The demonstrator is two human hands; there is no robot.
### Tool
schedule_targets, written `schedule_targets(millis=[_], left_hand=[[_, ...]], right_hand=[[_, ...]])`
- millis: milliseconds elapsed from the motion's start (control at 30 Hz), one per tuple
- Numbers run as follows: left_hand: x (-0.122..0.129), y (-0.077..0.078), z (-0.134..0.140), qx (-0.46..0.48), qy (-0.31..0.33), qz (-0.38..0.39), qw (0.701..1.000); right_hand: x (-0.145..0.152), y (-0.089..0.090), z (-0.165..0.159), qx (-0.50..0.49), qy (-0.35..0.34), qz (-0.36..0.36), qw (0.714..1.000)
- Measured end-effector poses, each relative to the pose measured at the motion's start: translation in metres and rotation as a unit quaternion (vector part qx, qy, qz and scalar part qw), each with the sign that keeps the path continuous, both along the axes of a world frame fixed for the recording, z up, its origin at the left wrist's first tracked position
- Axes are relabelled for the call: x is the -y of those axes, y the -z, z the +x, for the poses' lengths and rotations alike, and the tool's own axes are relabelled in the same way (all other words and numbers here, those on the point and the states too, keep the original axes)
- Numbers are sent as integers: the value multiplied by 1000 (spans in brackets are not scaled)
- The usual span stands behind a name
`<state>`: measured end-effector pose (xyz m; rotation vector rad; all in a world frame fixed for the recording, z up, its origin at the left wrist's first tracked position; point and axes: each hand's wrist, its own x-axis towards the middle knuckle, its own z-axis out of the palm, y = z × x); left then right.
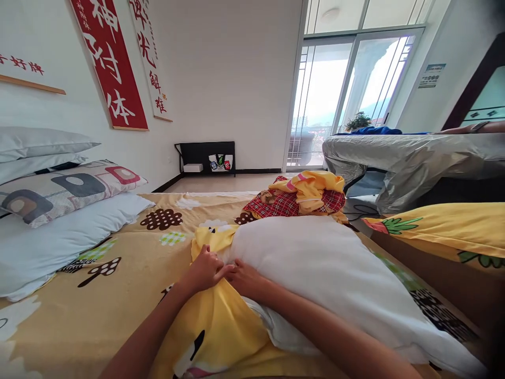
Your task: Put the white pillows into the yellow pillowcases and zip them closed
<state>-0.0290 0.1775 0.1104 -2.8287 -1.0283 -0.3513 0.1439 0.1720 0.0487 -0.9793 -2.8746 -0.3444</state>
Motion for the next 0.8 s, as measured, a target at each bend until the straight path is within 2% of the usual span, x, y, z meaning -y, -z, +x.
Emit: schedule_targets(millis=[100, 233, 300, 367, 500, 567, 700, 767, 800], left_hand=[[-8, 22, -7, 16, -18, -12, 1000], [-13, 45, -26, 52, -42, -72, 995], [-16, 49, -33, 75, -50, -105, 990], [-18, 49, -34, 87, -45, -123, 988], [-10, 39, -22, 118, -20, -128, 985], [5, 26, -12, 145, 8, -122, 982], [51, -6, 11, 118, 126, -126, 977], [72, -13, 24, 59, 156, -134, 977], [80, -12, 31, 24, 150, -132, 980]], right_hand=[[24, -30, 16, -37, -9, -9, 999], [77, -67, 46, -92, -23, -80, 992], [104, -69, 63, -92, -17, -95, 991], [124, -58, 81, -72, 7, -79, 994], [128, -21, 110, -51, 110, 44, 992], [116, -16, 117, -51, 130, 73, 987], [79, -35, 110, -75, 77, 14, 994], [60, -46, 99, -102, 55, -8, 993], [51, -49, 93, -113, 51, -11, 992]])
